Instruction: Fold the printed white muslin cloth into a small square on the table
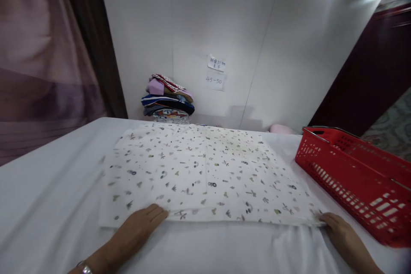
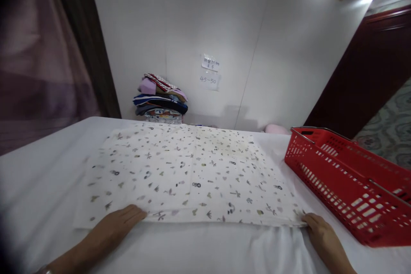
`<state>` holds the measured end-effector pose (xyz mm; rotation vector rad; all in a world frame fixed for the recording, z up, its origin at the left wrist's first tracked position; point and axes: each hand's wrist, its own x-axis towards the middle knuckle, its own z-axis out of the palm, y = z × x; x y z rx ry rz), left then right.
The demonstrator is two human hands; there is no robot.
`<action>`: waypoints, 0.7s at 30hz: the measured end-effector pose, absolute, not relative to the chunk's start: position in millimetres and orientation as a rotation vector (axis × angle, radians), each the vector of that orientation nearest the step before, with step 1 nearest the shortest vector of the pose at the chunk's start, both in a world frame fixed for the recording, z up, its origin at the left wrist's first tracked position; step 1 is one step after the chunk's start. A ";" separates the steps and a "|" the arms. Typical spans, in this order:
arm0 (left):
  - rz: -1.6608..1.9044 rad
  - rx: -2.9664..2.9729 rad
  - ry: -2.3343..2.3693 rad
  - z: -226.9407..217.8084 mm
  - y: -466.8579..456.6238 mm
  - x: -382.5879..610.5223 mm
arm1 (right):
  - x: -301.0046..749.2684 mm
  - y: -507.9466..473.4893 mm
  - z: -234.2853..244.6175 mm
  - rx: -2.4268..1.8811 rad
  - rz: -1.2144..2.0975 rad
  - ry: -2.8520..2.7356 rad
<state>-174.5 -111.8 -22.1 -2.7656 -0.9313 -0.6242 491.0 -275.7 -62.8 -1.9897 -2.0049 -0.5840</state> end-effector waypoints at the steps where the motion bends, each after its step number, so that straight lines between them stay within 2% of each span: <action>1: -0.601 -2.778 -0.925 -22.8 -113.5 -174.0 | 489.1 -274.0 -62.2 -2.018 -0.596 -2.018; 5: -0.544 -2.769 -0.972 -28.1 -118.7 -171.7 | 450.8 -261.1 -64.8 -2.039 -0.667 -2.071; 11: -0.451 -2.805 -1.133 -26.0 -121.5 -167.2 | 328.3 -227.7 -69.6 -1.768 -0.606 -2.255; 17: -0.442 -2.978 -1.285 -13.9 -117.2 -164.0 | 201.1 -190.8 -44.5 -1.333 -0.430 -2.450; 21: -0.466 -2.984 -1.460 -7.4 -116.0 -160.7 | 122.0 -166.2 -25.7 -1.243 -0.348 -2.546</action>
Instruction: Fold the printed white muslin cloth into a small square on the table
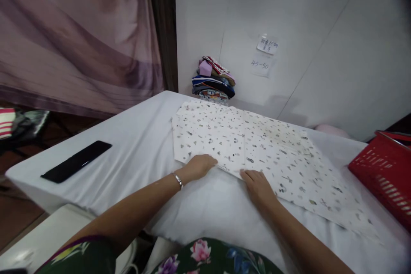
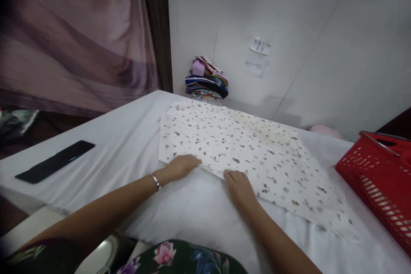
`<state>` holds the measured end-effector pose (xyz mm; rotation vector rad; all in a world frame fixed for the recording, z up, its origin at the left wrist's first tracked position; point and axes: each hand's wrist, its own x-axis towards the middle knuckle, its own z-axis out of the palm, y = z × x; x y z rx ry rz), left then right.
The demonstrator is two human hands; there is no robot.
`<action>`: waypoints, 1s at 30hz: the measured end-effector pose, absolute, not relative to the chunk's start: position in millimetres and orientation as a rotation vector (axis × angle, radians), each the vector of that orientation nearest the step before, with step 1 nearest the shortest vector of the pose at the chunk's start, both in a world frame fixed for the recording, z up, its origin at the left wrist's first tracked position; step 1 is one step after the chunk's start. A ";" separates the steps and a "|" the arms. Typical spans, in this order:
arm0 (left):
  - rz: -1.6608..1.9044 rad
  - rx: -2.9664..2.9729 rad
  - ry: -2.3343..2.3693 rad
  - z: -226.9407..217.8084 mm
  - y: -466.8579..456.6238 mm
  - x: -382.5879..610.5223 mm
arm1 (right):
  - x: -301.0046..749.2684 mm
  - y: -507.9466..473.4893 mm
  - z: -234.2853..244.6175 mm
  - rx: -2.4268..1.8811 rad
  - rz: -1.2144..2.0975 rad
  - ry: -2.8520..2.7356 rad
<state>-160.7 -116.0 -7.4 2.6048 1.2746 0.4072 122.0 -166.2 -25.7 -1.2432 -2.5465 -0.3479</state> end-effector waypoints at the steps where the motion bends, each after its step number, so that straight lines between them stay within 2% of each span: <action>1: 0.400 2.580 1.313 -5.5 -116.4 -159.9 | 103.9 -160.3 -22.6 -1.247 -0.324 -2.590; 9: 0.427 2.444 1.408 -0.7 -116.7 -160.1 | 15.9 -131.2 -27.3 -1.285 -0.190 -2.492; 15: 0.462 2.603 1.380 -11.8 -123.9 -168.4 | 20.2 -137.6 -37.0 -1.165 -0.095 -2.425; 19: 0.502 2.668 1.457 -15.1 -123.7 -186.2 | 28.6 -140.3 -38.3 -1.100 0.086 -2.312; 22: 0.598 2.649 1.587 -11.5 -114.9 -210.6 | 32.4 -139.2 -40.7 -1.073 0.227 -2.268; 30: 0.894 2.393 2.018 2.3 -84.3 -277.9 | 33.4 -137.2 -44.6 -0.979 0.346 -2.260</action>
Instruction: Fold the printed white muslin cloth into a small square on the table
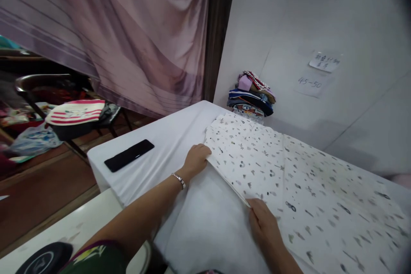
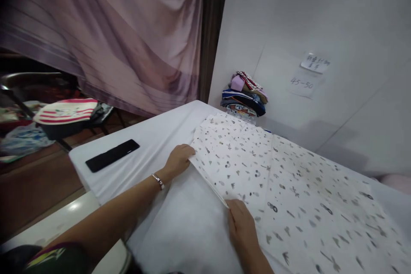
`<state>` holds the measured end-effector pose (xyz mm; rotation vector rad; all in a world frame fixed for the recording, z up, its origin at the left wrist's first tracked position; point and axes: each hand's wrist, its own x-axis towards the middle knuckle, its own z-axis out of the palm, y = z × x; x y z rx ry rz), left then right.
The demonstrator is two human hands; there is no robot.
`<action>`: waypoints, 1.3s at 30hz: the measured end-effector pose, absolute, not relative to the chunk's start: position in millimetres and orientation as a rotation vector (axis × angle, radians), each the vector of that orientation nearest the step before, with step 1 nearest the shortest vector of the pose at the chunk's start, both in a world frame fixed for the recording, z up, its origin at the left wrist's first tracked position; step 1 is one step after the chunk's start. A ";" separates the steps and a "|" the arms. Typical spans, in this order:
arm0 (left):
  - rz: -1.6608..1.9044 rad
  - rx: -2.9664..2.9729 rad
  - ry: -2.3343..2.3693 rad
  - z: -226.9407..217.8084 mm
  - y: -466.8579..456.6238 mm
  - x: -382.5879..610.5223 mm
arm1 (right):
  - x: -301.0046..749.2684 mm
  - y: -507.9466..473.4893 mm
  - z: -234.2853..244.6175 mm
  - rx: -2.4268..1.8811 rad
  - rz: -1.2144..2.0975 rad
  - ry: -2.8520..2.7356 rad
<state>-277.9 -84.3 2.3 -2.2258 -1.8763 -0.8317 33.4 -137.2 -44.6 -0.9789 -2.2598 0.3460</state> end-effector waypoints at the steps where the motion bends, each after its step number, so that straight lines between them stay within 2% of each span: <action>1: -0.876 -2.163 -1.920 3.9 -80.3 -283.4 | 33.6 -137.3 -44.8 -0.976 0.363 -2.255; 7: -1.074 -1.875 -2.069 20.9 -64.6 -316.3 | 37.8 -133.9 -50.8 -0.967 0.389 -2.256; 11: -0.940 -1.915 -2.024 20.6 -71.7 -341.2 | 35.7 -131.1 -56.8 -0.871 0.370 -2.334; 15: -0.748 -2.048 -2.069 2.5 -84.9 -361.0 | 33.2 -131.9 -60.6 -0.852 0.217 -2.397; 19: -0.732 -2.136 -2.233 -14.8 -92.3 -370.8 | 35.7 -131.7 -61.4 -0.810 0.068 -2.493; 25: -1.198 -2.004 -2.352 -25.4 -88.9 -372.7 | 9.4 -129.2 -52.0 -0.876 -0.081 -2.547; 31: -1.637 -1.762 -2.440 -25.3 -88.9 -366.5 | -89.3 -111.9 -19.8 -1.031 -0.074 -2.824; 36: -1.796 -1.564 -2.591 -24.5 -89.3 -361.8 | -167.4 -80.5 -1.3 -1.012 0.196 -2.834; 39: -2.066 -1.441 -2.714 -24.2 -87.1 -358.7 | -199.1 -61.5 -1.0 -1.018 0.443 -2.699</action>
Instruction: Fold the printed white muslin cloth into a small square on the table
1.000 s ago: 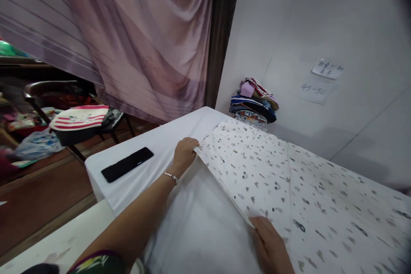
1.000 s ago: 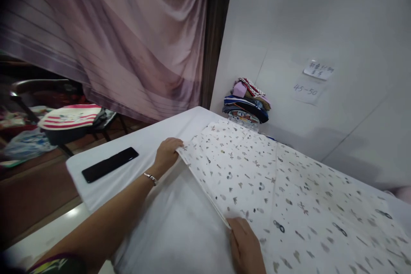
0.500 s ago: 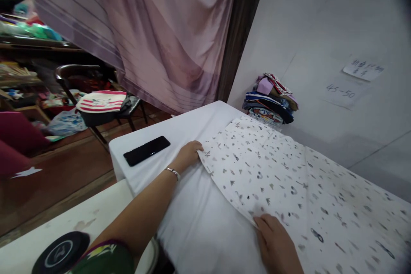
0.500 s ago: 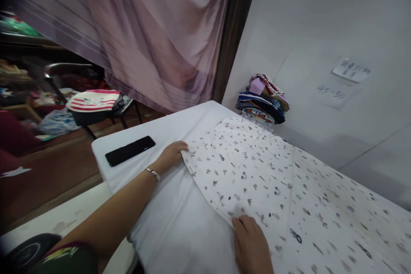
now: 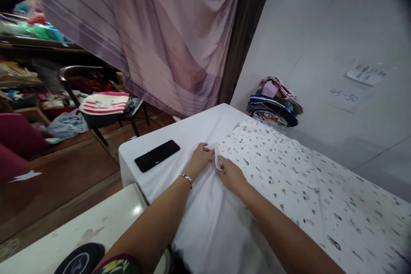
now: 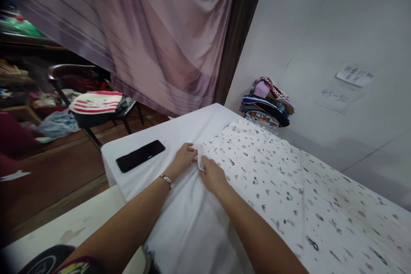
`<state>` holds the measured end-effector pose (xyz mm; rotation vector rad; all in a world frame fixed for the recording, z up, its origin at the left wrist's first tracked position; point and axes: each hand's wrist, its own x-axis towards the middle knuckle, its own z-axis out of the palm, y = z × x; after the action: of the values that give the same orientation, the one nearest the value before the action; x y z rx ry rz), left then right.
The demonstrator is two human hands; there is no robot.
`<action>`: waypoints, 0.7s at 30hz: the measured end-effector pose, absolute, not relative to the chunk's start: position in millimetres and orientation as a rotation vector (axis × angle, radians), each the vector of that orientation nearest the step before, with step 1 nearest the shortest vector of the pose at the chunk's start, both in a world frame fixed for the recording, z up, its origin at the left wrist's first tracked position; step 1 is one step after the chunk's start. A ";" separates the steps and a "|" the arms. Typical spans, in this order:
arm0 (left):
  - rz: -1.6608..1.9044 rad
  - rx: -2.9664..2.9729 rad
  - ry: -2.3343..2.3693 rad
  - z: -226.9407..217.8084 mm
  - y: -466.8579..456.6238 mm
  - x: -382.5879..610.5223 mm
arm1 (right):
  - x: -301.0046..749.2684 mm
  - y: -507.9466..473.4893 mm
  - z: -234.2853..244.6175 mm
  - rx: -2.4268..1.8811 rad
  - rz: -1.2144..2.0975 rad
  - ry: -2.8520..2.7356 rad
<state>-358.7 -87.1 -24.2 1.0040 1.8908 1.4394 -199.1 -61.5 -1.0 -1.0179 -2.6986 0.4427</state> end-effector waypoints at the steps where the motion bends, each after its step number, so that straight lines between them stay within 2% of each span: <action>1: 1.441 0.949 1.829 -23.8 -86.5 -357.6 | -207.3 -56.5 -1.9 -1.006 0.513 -2.647; 14: 1.516 0.786 1.516 -20.2 -86.9 -351.7 | -238.2 -31.5 -16.2 -0.825 1.141 -2.072; 17: 1.570 0.702 1.552 -21.0 -87.6 -355.1 | -236.0 -24.3 4.2 -0.822 1.024 -1.997; 21: 1.615 0.620 1.581 -18.8 -90.0 -359.0 | -227.8 -16.1 42.9 -0.773 0.585 -2.013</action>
<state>-359.0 -90.0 -18.8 0.6201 1.5811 1.6150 -227.8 -16.1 42.9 -0.7728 -2.0134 0.5850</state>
